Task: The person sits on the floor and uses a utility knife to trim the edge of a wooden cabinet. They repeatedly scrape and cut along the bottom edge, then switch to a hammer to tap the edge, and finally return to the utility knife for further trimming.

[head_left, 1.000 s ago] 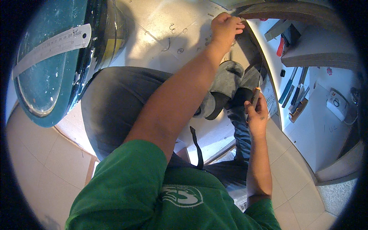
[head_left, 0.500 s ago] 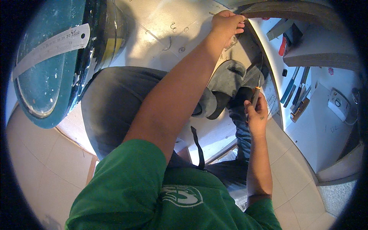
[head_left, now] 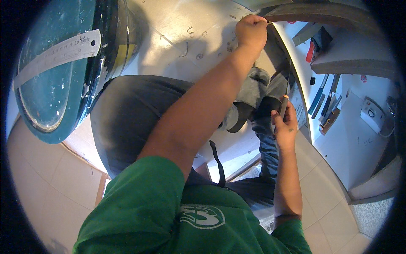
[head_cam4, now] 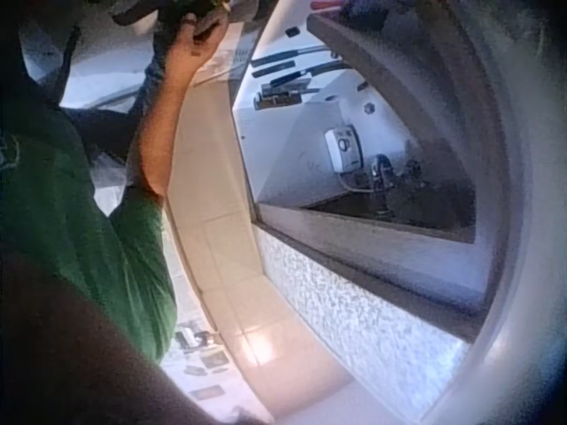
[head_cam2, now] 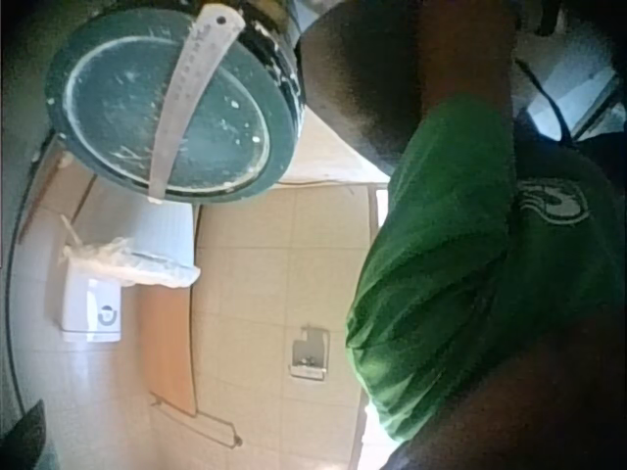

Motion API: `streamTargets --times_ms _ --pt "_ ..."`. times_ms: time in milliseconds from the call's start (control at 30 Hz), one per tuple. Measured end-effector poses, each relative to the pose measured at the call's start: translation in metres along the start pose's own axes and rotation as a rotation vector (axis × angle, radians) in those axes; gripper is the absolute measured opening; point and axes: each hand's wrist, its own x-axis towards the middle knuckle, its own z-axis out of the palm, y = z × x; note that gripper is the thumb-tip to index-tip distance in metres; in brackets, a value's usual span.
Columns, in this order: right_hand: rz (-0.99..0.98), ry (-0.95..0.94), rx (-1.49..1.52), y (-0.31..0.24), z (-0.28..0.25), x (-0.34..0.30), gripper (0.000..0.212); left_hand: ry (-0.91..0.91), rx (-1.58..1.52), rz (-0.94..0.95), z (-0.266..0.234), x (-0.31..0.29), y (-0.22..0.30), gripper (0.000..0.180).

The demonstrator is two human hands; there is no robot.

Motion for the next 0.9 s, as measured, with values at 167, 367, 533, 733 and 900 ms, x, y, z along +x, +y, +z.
streamTargets --times_ms 167,367,533,733,900 --pt "0.001 -0.026 0.072 -0.001 0.003 -0.001 0.051 -0.046 -0.141 -0.076 0.000 -0.012 0.010 0.008" --pt "-0.016 -0.019 0.043 0.004 0.003 0.001 0.049 -0.214 -0.111 -0.120 -0.012 -0.011 0.018 0.015" --pt "0.013 -0.023 0.021 0.001 0.001 0.001 0.050 -0.314 -0.039 -0.078 -0.017 -0.003 0.016 0.017" --pt "-0.004 -0.018 0.061 -0.003 0.004 0.001 0.052 -0.306 -0.161 -0.121 -0.017 0.003 0.011 0.015" --pt "0.010 -0.004 0.024 -0.001 0.003 0.000 0.053 -0.092 -0.374 -0.328 -0.011 -0.008 0.014 0.027"
